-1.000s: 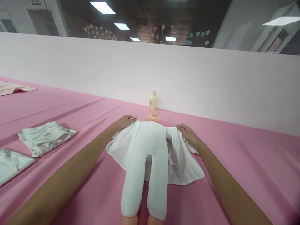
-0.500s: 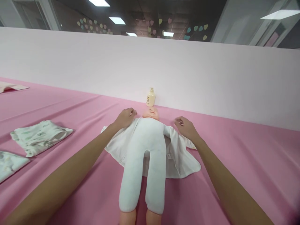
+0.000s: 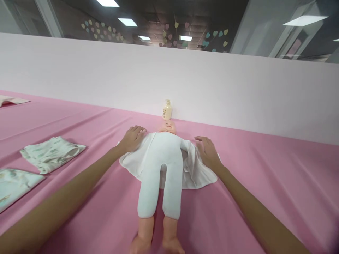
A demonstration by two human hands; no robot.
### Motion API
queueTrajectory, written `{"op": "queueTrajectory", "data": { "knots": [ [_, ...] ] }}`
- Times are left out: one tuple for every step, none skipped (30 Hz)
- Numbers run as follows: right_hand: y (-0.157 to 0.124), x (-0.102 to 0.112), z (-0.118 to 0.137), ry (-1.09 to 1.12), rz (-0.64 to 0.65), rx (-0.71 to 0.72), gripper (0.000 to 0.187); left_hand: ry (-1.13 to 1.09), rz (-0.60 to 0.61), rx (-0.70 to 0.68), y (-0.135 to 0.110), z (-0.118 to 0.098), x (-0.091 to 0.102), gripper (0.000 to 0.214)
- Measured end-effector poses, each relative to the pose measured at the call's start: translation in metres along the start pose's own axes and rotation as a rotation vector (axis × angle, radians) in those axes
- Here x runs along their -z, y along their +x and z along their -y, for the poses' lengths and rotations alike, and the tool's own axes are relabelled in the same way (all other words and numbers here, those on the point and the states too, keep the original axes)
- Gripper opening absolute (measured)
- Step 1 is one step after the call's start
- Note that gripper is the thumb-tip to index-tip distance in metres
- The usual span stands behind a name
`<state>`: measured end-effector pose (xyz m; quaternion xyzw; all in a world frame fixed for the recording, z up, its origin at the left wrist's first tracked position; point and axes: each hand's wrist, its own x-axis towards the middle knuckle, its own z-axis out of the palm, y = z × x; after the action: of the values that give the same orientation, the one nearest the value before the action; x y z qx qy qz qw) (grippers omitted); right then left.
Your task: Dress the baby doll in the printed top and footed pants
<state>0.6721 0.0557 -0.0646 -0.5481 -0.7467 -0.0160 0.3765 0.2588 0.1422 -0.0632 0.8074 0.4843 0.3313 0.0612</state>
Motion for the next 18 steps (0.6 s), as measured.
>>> {"op": "queueTrajectory", "data": {
  "knots": [
    [-0.011,0.012,-0.008,-0.016,0.013,-0.036,0.049,0.006,0.033,-0.011,-0.011,0.011,0.010,0.057],
    [-0.022,0.023,-0.018,-0.042,0.035,-0.071,0.049,0.010,0.051,-0.004,-0.023,0.023,0.019,0.059],
    [-0.034,0.032,-0.028,-0.077,0.068,-0.105,0.051,0.011,0.073,0.021,-0.036,0.034,0.027,0.061],
    [-0.045,0.039,-0.040,-0.106,0.084,-0.137,0.053,0.015,0.093,0.052,-0.047,0.044,0.034,0.063],
    [-0.056,0.044,-0.050,-0.127,0.123,-0.160,0.056,0.017,0.109,0.079,-0.058,0.052,0.038,0.066],
    [-0.064,0.046,-0.060,-0.157,0.149,-0.188,0.058,0.015,0.129,0.087,-0.067,0.058,0.040,0.069],
    [-0.071,0.047,-0.068,-0.193,0.171,-0.216,0.059,0.010,0.150,0.080,-0.074,0.062,0.041,0.070],
    [-0.075,0.046,-0.074,-0.226,0.190,-0.236,0.060,0.004,0.170,0.060,-0.079,0.064,0.041,0.071],
    [-0.078,0.044,-0.078,-0.256,0.204,-0.249,0.061,-0.001,0.190,0.032,-0.082,0.065,0.040,0.071],
    [-0.079,0.043,-0.081,-0.278,0.213,-0.256,0.061,0.000,0.206,0.006,-0.083,0.065,0.039,0.070],
    [-0.079,0.042,-0.082,-0.295,0.219,-0.256,0.060,0.006,0.218,-0.015,-0.083,0.065,0.038,0.068],
    [-0.078,0.041,-0.082,-0.306,0.224,-0.252,0.060,0.020,0.220,-0.029,-0.083,0.064,0.037,0.067],
    [-0.077,0.041,-0.081,-0.313,0.228,-0.245,0.060,0.039,0.213,-0.038,-0.082,0.064,0.037,0.066],
    [-0.077,0.041,-0.080,-0.318,0.231,-0.237,0.061,0.061,0.203,-0.045,-0.082,0.065,0.037,0.065],
    [-0.076,0.041,-0.080,-0.320,0.236,-0.226,0.061,0.084,0.193,-0.049,-0.081,0.066,0.038,0.064],
    [-0.076,0.042,-0.079,-0.318,0.244,-0.213,0.060,0.105,0.185,-0.050,-0.081,0.067,0.040,0.062],
    [-0.076,0.043,-0.079,-0.314,0.252,-0.201,0.060,0.125,0.182,-0.048,-0.081,0.068,0.042,0.060],
    [-0.076,0.043,-0.080,-0.309,0.260,-0.195,0.060,0.141,0.182,-0.040,-0.082,0.068,0.044,0.058]
  ]
}}
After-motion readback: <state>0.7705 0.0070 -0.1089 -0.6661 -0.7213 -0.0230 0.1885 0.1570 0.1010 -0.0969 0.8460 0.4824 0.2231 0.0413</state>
